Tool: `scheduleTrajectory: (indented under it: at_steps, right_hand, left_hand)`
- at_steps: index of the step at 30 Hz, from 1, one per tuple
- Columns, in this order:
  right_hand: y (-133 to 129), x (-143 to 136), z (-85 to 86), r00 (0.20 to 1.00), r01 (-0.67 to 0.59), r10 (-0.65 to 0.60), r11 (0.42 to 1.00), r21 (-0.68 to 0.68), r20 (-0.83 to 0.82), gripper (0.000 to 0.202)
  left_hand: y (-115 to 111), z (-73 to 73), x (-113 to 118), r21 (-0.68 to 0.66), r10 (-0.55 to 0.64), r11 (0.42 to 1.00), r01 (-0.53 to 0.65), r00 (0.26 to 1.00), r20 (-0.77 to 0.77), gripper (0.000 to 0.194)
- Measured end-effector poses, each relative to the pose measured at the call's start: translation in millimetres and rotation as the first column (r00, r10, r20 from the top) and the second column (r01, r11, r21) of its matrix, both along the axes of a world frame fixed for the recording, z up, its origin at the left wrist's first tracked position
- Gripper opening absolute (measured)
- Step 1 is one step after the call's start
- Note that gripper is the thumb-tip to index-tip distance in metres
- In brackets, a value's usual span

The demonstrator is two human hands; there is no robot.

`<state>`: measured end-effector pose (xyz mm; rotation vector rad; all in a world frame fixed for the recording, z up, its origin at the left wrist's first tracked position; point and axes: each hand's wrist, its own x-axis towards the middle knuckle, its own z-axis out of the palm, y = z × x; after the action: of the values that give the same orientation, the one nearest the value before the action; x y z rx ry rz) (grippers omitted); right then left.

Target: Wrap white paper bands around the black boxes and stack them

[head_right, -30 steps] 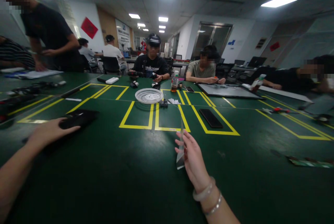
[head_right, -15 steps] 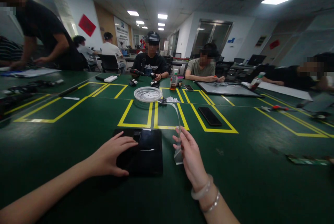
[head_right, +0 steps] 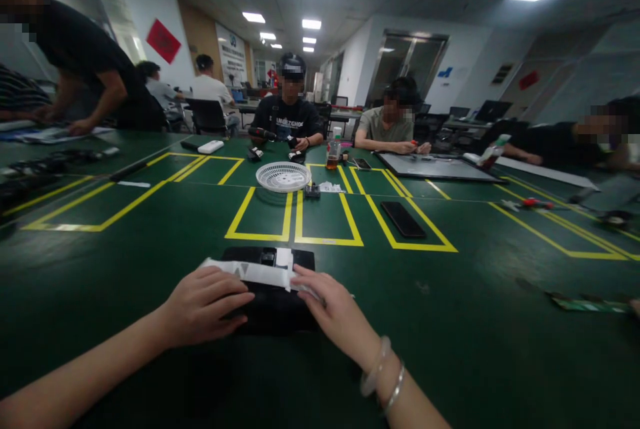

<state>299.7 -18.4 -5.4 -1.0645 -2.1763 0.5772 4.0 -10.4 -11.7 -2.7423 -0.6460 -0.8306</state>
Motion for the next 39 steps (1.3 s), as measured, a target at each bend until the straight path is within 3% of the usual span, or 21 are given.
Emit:
scheduleTrajectory:
  at_steps: [2, 6, 16, 28, 30, 33, 35, 39]
  right_hand:
    - [-1.9, -1.6, 0.7, 0.987, -0.054, 0.043, 0.996, 0.069, 0.155, 0.03]
    - [-1.4, -2.5, 1.1, 0.936, -0.098, 0.048, 0.987, 0.125, 0.35, 0.032]
    - [-4.9, -7.3, 5.1, 0.881, -0.137, 0.045, 0.977, 0.164, 0.471, 0.033]
    - [-10.7, -11.9, 6.4, 0.852, -0.083, -0.047, 0.972, 0.221, 0.522, 0.018]
    - [-11.3, -12.0, 6.7, 0.854, -0.066, -0.061, 0.973, 0.223, 0.517, 0.018]
    - [-10.9, -11.6, 7.2, 0.866, -0.046, -0.078, 0.971, 0.235, 0.494, 0.021]
    - [-9.2, -10.3, 7.3, 0.882, -0.024, -0.1, 0.967, 0.254, 0.461, 0.024]
    - [-4.1, -5.1, 7.1, 0.908, 0.035, -0.167, 0.944, 0.328, 0.384, 0.026]
  left_hand:
    - [0.9, -0.2, -0.3, 0.016, 0.036, 0.999, -0.036, 0.999, -0.039, 0.02]
    - [7.4, -4.0, 0.3, -0.087, 0.084, 0.991, -0.102, 0.978, -0.191, 0.026]
    - [8.3, -12.6, 3.2, -0.163, 0.053, 0.981, -0.101, 0.96, -0.275, 0.027]
    - [6.8, -8.8, 7.7, -0.209, 0.076, 0.969, -0.134, 0.961, -0.265, 0.025]
    - [6.1, -7.6, 9.5, -0.238, 0.116, 0.955, -0.178, 0.96, -0.253, 0.035]
    - [6.3, -8.3, 10.7, -0.278, 0.169, 0.929, -0.243, 0.95, -0.264, 0.076]
    - [7.5, -9.5, 10.4, -0.311, 0.167, 0.915, -0.257, 0.943, -0.288, 0.093]
    - [8.8, -7.5, 10.1, -0.367, 0.148, 0.897, -0.245, 0.951, -0.272, 0.089]
